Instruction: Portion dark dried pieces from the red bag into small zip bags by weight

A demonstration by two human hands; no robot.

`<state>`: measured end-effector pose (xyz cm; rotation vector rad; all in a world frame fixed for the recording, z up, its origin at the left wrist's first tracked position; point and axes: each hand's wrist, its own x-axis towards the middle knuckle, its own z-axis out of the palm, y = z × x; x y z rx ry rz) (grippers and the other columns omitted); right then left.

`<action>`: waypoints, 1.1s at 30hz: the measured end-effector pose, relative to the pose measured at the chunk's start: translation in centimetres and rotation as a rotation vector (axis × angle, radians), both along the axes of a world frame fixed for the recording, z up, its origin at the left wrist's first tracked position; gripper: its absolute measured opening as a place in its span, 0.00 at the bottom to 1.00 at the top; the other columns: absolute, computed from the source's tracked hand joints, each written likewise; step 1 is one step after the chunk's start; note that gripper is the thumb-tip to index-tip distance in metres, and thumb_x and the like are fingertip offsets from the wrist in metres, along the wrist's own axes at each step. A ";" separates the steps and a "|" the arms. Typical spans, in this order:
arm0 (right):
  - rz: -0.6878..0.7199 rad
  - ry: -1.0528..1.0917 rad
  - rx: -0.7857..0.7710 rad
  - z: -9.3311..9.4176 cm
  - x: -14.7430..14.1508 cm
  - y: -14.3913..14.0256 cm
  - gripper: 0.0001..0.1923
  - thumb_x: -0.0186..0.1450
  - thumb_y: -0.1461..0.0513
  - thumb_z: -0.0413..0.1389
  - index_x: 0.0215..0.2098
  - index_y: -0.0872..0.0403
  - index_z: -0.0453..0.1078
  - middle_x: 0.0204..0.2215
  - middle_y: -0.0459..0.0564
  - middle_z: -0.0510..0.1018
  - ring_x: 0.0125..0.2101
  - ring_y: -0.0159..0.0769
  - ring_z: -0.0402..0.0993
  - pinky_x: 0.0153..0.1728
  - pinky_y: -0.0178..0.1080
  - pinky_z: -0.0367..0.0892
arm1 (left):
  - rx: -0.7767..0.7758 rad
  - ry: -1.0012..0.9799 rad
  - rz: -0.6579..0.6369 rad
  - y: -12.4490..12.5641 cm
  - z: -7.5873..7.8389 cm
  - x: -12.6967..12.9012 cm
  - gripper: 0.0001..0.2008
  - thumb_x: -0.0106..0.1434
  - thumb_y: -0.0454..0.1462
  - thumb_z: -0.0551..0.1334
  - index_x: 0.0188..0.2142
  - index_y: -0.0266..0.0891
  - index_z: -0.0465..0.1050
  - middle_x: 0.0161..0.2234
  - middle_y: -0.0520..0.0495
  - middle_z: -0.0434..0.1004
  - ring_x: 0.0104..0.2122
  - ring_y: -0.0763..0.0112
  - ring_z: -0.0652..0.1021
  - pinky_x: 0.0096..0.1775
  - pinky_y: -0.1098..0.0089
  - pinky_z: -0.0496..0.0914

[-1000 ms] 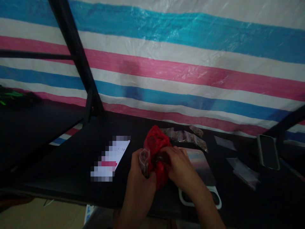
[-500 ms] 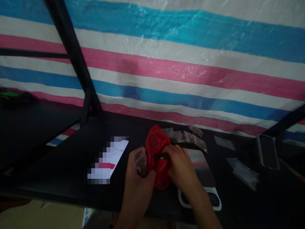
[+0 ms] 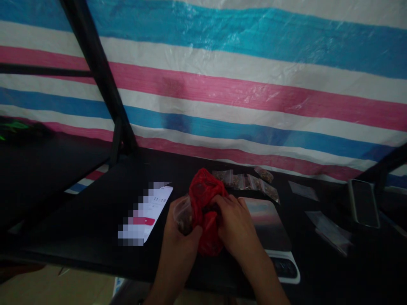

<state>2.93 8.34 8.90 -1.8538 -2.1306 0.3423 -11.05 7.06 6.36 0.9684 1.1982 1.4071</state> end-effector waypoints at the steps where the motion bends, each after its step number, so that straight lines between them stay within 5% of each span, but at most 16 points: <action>1: 0.016 0.006 -0.005 0.1 -0.2 0.0 0.24 0.59 0.77 0.53 0.48 0.53 0.75 0.49 0.54 0.84 0.52 0.49 0.73 0.49 0.46 0.55 | 0.003 -0.032 -0.013 0.1 -0.2 -0.1 0.27 0.48 0.32 0.64 0.51 0.44 0.73 0.49 0.47 0.82 0.51 0.56 0.82 0.56 0.54 0.77; 9: 0.000 0.494 0.013 -2.0 0.6 0.7 0.27 0.59 0.76 0.55 0.51 0.49 0.78 0.49 0.50 0.85 0.51 0.43 0.78 0.52 0.44 0.66 | -0.041 -0.279 0.042 1.0 -0.3 -0.8 0.31 0.46 0.32 0.68 0.53 0.44 0.70 0.39 0.54 0.78 0.37 0.66 0.81 0.39 0.66 0.77; 14: 0.005 0.802 -0.090 -2.5 0.8 0.9 0.23 0.60 0.74 0.54 0.50 0.51 0.78 0.46 0.49 0.86 0.46 0.40 0.81 0.51 0.43 0.73 | 0.021 -0.159 0.030 1.1 -0.8 -1.4 0.31 0.49 0.32 0.67 0.54 0.46 0.71 0.48 0.51 0.79 0.47 0.62 0.81 0.47 0.65 0.76; 23: 0.075 0.984 -0.087 -1.9 1.3 1.1 0.17 0.64 0.70 0.55 0.49 0.50 0.73 0.48 0.49 0.84 0.49 0.38 0.81 0.54 0.43 0.73 | 0.122 0.038 -0.061 1.4 -0.6 -2.0 0.25 0.52 0.34 0.65 0.51 0.43 0.72 0.50 0.45 0.80 0.52 0.54 0.82 0.52 0.57 0.78; 27: 0.080 1.026 -0.025 -1.0 1.7 0.9 0.15 0.66 0.68 0.55 0.50 0.49 0.72 0.48 0.49 0.84 0.51 0.39 0.81 0.57 0.45 0.72 | 0.138 0.167 -0.037 1.2 -0.4 -2.1 0.24 0.58 0.39 0.68 0.54 0.45 0.68 0.53 0.45 0.78 0.54 0.54 0.80 0.56 0.55 0.75; 33: 0.107 0.993 0.110 1.6 1.0 -0.6 0.17 0.69 0.64 0.58 0.56 0.46 0.73 0.51 0.47 0.83 0.53 0.38 0.80 0.58 0.43 0.73 | 0.189 0.352 -0.234 0.6 -0.9 -2.0 0.24 0.71 0.45 0.61 0.64 0.47 0.62 0.60 0.41 0.72 0.60 0.55 0.74 0.63 0.52 0.67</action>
